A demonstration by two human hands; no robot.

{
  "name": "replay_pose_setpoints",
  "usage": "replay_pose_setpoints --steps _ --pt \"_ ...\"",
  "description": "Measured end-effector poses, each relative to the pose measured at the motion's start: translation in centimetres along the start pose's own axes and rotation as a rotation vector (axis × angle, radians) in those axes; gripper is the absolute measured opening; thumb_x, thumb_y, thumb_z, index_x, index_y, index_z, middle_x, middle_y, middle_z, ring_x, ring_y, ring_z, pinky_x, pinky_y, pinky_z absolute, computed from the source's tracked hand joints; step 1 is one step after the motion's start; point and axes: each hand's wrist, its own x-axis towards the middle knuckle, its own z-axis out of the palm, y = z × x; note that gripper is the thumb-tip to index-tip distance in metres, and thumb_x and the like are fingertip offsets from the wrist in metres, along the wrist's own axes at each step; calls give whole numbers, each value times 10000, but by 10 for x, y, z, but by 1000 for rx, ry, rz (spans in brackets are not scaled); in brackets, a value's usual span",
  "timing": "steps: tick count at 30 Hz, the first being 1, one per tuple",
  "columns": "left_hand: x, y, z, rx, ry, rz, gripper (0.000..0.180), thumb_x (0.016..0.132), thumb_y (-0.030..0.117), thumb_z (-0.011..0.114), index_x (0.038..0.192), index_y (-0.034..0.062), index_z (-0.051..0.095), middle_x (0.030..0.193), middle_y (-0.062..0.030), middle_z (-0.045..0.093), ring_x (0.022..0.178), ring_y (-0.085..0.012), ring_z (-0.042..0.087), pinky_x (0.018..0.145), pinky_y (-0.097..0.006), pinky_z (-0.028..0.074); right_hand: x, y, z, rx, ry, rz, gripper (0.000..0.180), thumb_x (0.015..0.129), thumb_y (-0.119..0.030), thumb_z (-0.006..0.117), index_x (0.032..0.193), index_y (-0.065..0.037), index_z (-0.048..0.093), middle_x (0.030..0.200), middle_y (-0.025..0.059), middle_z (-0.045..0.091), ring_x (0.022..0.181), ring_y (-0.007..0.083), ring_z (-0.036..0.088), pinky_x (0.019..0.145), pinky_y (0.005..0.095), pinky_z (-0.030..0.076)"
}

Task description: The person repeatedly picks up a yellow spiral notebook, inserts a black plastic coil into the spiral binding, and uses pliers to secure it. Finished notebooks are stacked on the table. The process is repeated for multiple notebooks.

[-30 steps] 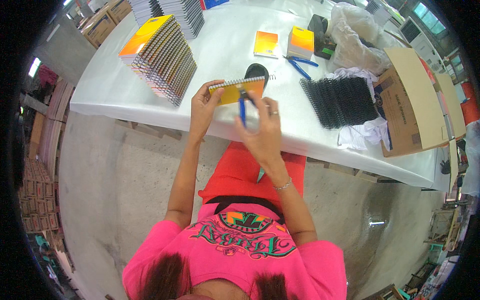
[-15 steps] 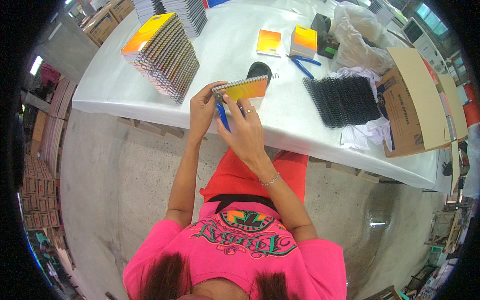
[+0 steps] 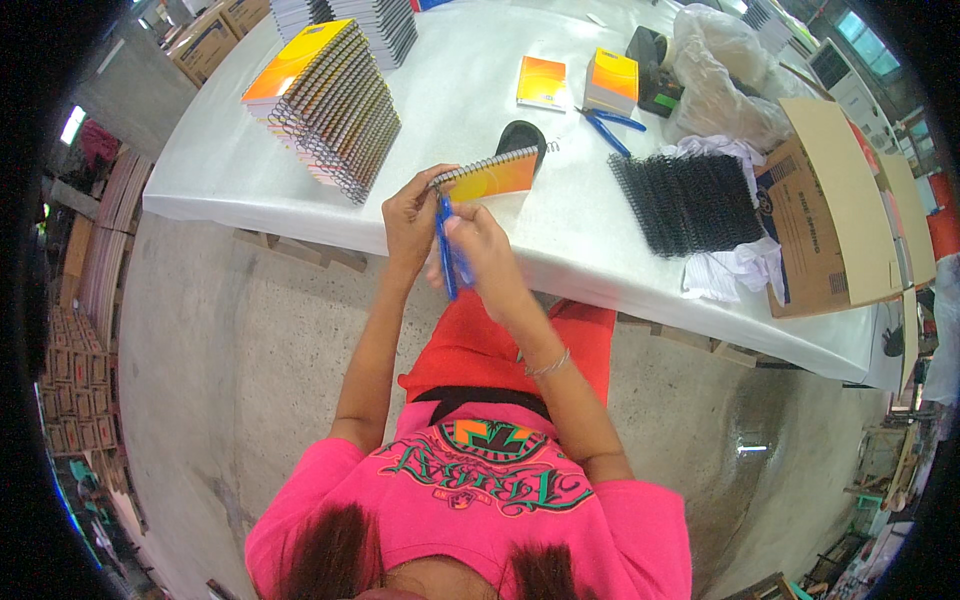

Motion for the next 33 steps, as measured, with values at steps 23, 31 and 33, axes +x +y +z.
replay_pose_setpoints --steps 23,31,33 --pt "134 123 -130 17 470 358 389 911 167 723 1197 -69 604 1071 -167 686 970 -169 660 819 -275 542 -7 -12 -141 -1613 615 -363 410 901 -202 627 1295 -103 565 1268 215 505 1207 394 465 1065 497 327" --pt "175 82 -163 106 467 213 354 856 214 769 1062 -46 645 955 -89 677 800 -110 610 698 -235 479 -8 -13 -141 -1596 614 -366 414 906 -202 619 1303 -98 565 1268 223 505 1204 393 469 1066 499 324" --pt "172 77 -165 108 464 153 364 850 226 773 1061 -43 647 955 -86 676 810 -117 610 721 -246 477 -8 -14 -140 -1590 614 -358 413 906 -200 618 1302 -97 567 1270 223 506 1202 393 470 1066 499 324"
